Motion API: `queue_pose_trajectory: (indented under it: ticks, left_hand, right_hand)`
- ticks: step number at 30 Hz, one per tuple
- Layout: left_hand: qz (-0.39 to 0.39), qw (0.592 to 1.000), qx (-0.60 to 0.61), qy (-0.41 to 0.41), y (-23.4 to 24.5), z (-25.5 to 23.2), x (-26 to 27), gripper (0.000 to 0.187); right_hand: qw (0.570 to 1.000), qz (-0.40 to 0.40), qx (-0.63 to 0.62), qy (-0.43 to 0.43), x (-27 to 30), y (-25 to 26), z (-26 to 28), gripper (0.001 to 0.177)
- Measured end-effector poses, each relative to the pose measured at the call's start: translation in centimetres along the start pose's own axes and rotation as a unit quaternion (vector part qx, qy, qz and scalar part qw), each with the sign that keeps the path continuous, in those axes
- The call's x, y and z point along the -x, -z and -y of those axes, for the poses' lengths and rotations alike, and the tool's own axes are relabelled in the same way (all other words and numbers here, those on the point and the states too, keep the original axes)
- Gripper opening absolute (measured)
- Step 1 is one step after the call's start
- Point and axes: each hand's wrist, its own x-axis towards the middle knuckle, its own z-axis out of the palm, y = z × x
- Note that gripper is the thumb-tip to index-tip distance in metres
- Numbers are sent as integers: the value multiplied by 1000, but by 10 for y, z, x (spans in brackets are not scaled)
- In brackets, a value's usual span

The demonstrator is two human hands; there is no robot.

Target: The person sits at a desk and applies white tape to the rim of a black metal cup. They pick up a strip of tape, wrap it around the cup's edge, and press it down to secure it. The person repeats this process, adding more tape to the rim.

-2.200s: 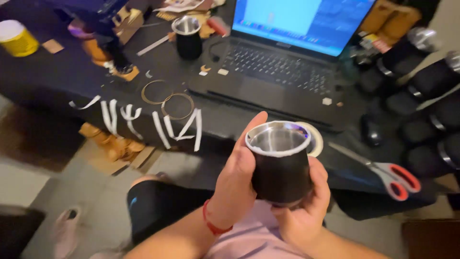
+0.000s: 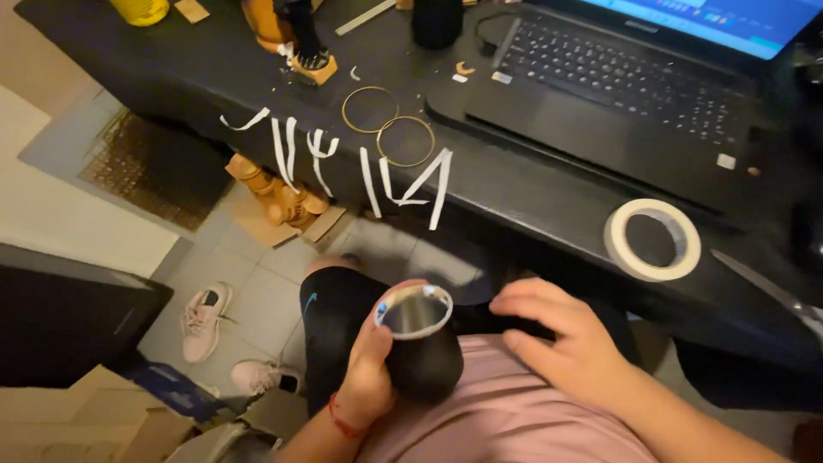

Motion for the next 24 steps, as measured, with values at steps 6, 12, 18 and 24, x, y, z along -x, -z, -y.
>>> queue_pose_trajectory:
  ticks: [6, 12, 18, 24]
  left_hand:
    - [-13, 998, -8, 68, 26, -4, 9, 89]
    - [-5, 999, 18, 49, 32, -15, 1, 84]
    - [-11, 999, -28, 18, 52, -16, 5, 83]
    - [-14, 999, -24, 18, 63, -18, 9, 81]
  right_hand:
    - [984, -35, -75, -160, -47, -21, -23, 18]
    - [946, -133, -88, -282, -106, -21, -43, 22]
    - [937, -160, -39, -309, -140, -23, -37, 25]
    - [941, -156, 24, -299, -161, -26, -43, 24]
